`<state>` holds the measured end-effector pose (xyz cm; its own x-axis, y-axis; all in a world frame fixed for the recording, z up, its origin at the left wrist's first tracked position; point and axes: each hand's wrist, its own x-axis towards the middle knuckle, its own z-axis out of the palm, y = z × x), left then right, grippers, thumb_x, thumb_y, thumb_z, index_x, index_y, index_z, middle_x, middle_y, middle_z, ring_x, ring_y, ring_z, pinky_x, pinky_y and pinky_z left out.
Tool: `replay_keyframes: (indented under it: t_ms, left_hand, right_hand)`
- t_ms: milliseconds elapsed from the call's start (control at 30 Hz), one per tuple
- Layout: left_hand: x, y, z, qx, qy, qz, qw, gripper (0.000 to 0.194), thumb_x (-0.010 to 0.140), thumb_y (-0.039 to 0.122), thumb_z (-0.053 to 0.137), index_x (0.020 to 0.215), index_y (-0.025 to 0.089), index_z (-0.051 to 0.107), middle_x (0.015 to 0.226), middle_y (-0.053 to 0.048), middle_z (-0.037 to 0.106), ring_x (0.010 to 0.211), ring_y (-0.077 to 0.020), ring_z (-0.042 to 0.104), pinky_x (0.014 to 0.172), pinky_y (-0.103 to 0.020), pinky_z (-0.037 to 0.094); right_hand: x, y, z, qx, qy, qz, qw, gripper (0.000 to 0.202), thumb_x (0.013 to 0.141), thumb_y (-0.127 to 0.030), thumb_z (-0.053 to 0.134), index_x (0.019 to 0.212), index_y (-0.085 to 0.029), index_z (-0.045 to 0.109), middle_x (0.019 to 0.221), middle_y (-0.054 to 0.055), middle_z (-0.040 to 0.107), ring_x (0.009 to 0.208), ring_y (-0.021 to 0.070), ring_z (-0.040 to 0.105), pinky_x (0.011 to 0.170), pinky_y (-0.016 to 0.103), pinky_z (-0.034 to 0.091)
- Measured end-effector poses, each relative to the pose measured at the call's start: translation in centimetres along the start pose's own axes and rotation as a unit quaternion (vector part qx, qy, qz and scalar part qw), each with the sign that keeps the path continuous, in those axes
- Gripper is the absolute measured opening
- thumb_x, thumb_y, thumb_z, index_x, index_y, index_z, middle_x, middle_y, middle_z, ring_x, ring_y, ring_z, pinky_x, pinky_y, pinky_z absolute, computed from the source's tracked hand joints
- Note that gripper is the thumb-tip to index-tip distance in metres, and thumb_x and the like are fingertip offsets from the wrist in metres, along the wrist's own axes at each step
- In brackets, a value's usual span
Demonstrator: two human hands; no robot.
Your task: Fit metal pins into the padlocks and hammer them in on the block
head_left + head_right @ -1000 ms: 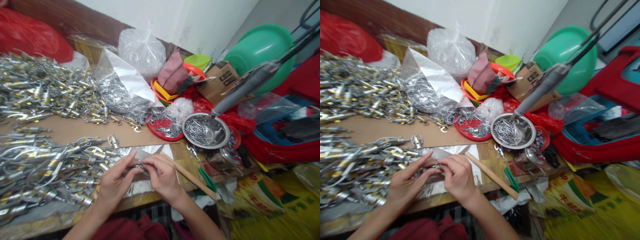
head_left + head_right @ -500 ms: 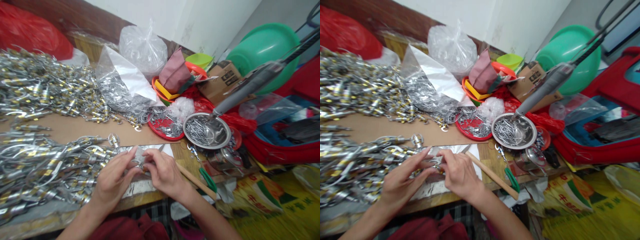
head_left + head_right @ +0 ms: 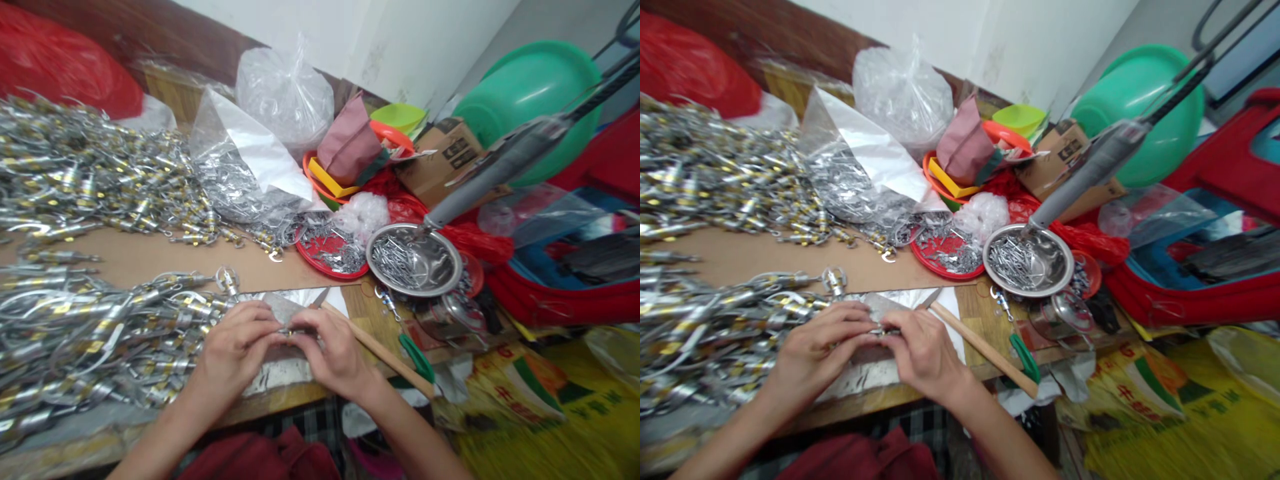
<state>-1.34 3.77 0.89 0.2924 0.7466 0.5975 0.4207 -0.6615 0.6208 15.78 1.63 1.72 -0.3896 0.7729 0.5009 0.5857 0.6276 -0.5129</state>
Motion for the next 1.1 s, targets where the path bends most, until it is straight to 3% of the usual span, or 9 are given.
replay_keyframes:
  t_ms: [133,267,433,567,700,867,1000,1100]
  left_hand:
    - [0.0,0.8,-0.5,-0.053,-0.021,-0.105,0.993,0.012,0.071,0.019,0.060,0.064,0.019,0.069,0.074,-0.004,0.070,0.080,-0.0180,0.063,0.075,-0.027,0.049]
    - [0.4,1.6,-1.3,-0.087,-0.049,-0.129,0.987,0.008,0.069,0.021,0.063,0.063,0.021,0.068,0.072,-0.002,0.069,0.082,-0.0164,0.062,0.078,-0.024,0.045]
    - [1.3,2.4,-2.5,-0.148,-0.112,-0.181,0.966,0.011,0.070,0.022,0.062,0.062,0.023,0.068,0.078,0.000,0.069,0.089,-0.0163,0.061,0.081,-0.021,0.042]
    - [0.9,2.8,-2.4,-0.263,-0.144,-0.300,0.906,0.011,0.069,0.026,0.064,0.059,0.023,0.069,0.075,0.001,0.070,0.075,-0.0144,0.062,0.069,-0.019,0.045]
    - [-0.2,3.2,-0.8,-0.383,-0.049,-0.447,0.807,0.004,0.060,0.024,0.071,0.061,0.019,0.070,0.064,-0.001,0.070,0.062,-0.0112,0.059,0.060,-0.017,0.046]
    - [-1.3,3.8,0.9,-0.473,0.045,-0.568,0.672,0.019,0.055,0.021,0.075,0.072,0.016,0.071,0.069,-0.003,0.070,0.064,-0.0129,0.061,0.058,-0.021,0.050]
    - [-2.3,3.9,0.9,-0.503,0.052,-0.577,0.642,0.034,0.061,0.026,0.072,0.093,0.017,0.067,0.070,-0.002,0.067,0.065,-0.0132,0.061,0.060,-0.023,0.052]
    - [-3.3,3.8,0.8,-0.503,0.038,-0.552,0.664,0.060,0.058,0.025,0.074,0.115,0.022,0.054,0.072,0.000,0.066,0.067,-0.0135,0.062,0.063,-0.023,0.051]
  right_hand:
    - [-0.9,0.0,0.2,0.053,0.047,-0.035,0.997,0.023,0.077,-0.008,0.054,0.098,-0.017,0.053,0.093,0.008,0.062,0.089,0.0156,0.058,0.077,0.028,0.049]
    - [-1.2,0.1,-0.1,0.016,0.081,-0.107,0.991,0.024,0.075,-0.002,0.054,0.094,-0.016,0.058,0.095,0.010,0.064,0.086,0.0157,0.060,0.070,0.027,0.051]
    - [-1.4,-0.4,-0.6,0.005,0.081,-0.129,0.988,0.026,0.073,-0.003,0.056,0.095,-0.016,0.060,0.092,0.009,0.066,0.081,0.0152,0.061,0.064,0.026,0.050]
    - [-1.7,-1.1,-0.6,0.015,0.096,-0.124,0.987,0.026,0.073,-0.006,0.059,0.097,-0.015,0.060,0.092,0.010,0.066,0.080,0.0146,0.062,0.064,0.025,0.050]
    - [-2.1,-1.5,-0.3,0.011,0.105,-0.101,0.989,0.027,0.075,-0.011,0.059,0.101,-0.015,0.058,0.087,0.010,0.066,0.076,0.0151,0.061,0.063,0.026,0.051]
    - [-2.8,-2.1,0.4,0.003,0.089,-0.022,0.996,0.021,0.076,-0.015,0.057,0.097,-0.013,0.061,0.075,0.008,0.064,0.067,0.0152,0.059,0.059,0.025,0.050]
    - [-3.4,-2.6,1.1,0.048,0.088,0.029,0.995,0.020,0.074,-0.014,0.058,0.094,-0.012,0.062,0.075,0.009,0.064,0.066,0.0148,0.059,0.059,0.024,0.050]
    - [-3.6,-3.0,1.3,0.064,0.097,0.056,0.992,0.020,0.073,-0.012,0.059,0.093,-0.010,0.064,0.075,0.010,0.065,0.066,0.0150,0.059,0.059,0.023,0.050]
